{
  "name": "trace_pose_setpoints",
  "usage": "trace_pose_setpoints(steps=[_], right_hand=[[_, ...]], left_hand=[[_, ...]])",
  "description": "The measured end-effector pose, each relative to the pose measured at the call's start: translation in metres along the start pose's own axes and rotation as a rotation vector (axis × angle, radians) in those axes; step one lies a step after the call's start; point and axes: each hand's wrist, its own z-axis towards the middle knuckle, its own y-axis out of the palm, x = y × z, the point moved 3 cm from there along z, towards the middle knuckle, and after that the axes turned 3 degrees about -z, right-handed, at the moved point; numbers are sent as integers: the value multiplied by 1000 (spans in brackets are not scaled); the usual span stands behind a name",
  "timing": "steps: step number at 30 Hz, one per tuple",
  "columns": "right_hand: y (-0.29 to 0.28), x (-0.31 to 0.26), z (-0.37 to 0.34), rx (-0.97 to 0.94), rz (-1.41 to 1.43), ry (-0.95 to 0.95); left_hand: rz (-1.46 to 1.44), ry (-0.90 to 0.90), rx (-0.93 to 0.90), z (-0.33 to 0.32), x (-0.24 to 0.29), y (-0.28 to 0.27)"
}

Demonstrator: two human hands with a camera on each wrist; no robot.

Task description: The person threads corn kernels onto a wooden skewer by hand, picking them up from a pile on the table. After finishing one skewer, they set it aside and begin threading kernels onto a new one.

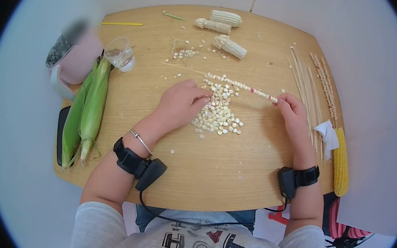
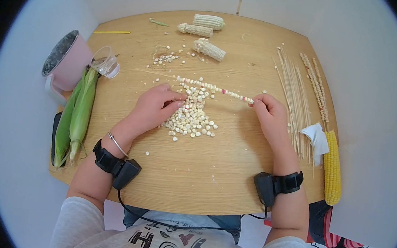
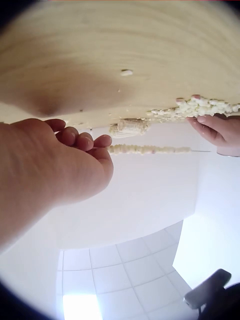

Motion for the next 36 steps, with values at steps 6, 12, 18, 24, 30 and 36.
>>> trace_pose_setpoints(steps=[6,12,18,24,30,36], right_hand=[[-1,4,0,-21,-34,19],[-3,4,2,-16,-57,-25],[-7,-2,0,-6,-37,51],[-13,3,2,-1,-44,101],[-15,1,2,17,-44,114],[-16,7,3,3,-48,91]], left_hand=[[-161,-53,30,-1,-8,2],[-557,-225,74,-2,-25,3],[-1107,-420,30,-3,-31,-10],[-1210,-355,22,-2,-30,-11],[-1380,-492,62,-3,-43,-11],[-1542,-555,195,-4,-57,-12]])
